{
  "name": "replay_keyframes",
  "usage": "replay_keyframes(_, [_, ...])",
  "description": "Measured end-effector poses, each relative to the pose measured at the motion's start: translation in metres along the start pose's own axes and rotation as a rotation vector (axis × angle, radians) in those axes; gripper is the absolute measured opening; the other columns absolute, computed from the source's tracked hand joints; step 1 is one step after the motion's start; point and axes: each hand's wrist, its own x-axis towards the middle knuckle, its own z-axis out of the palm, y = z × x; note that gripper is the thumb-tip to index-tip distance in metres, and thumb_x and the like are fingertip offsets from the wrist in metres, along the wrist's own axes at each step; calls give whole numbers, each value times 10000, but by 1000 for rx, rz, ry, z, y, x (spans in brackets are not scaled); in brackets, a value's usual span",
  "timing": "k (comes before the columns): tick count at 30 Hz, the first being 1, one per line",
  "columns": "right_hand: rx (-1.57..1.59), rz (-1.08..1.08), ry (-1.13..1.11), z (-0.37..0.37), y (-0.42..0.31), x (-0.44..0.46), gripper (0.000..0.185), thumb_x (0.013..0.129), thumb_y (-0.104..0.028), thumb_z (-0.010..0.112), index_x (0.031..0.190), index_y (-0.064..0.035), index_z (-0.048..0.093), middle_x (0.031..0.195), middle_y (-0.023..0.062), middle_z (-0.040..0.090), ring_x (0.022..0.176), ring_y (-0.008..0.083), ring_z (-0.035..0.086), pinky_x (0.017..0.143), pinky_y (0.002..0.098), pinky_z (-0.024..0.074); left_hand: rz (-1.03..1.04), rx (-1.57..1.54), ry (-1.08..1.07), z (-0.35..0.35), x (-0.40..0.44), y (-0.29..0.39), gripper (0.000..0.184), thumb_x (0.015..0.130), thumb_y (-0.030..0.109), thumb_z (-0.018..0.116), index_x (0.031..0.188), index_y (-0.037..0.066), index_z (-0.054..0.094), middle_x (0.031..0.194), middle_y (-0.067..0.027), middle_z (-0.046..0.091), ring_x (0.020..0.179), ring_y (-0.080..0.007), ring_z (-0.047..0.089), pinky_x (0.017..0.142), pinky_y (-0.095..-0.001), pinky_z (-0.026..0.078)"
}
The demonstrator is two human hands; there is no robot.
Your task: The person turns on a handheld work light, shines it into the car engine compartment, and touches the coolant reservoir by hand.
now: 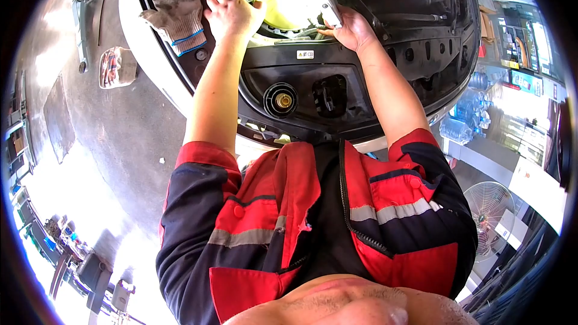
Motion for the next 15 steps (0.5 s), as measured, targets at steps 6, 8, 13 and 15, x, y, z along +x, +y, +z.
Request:
replay_keyframes(6, [-1, -10, 15, 2, 1, 0, 264, 963, -238, 523, 1091, -51, 659, 933, 72, 659, 857, 209, 611, 1062, 631, 317, -7, -10, -19, -3, 0, 1, 990, 813, 557, 572, 1466, -99, 219, 1448, -287, 325, 1284, -383, 414, 991, -453, 435])
replay_keyframes(8, [0, -8, -16, -2, 1, 1, 267, 964, -240, 522, 1093, -50, 657, 933, 73, 657, 861, 210, 608, 1065, 634, 311, -4, -2, -7, -2, 0, 1, 989, 814, 557, 572, 1464, -100, 222, 1446, -288, 328, 1280, -384, 418, 987, -455, 438])
replay_keyframes(13, [-5, 3, 6, 0, 0, 0, 273, 964, -248, 522, 1094, -48, 656, 954, 78, 658, 884, 217, 607, 1066, 640, 308, -3, -1, -3, 0, 0, 0, 986, 815, 558, 574, 1460, -104, 230, 1440, -288, 335, 1270, -385, 427, 979, -457, 444])
replay_keyframes(15, [-6, 2, 0, -2, 1, 1, 274, 964, -250, 522, 1094, -49, 656, 963, 77, 660, 890, 217, 606, 1066, 641, 308, -6, -5, -8, -2, 0, 1, 984, 814, 557, 575, 1459, -104, 233, 1438, -286, 338, 1269, -383, 428, 977, -456, 445])
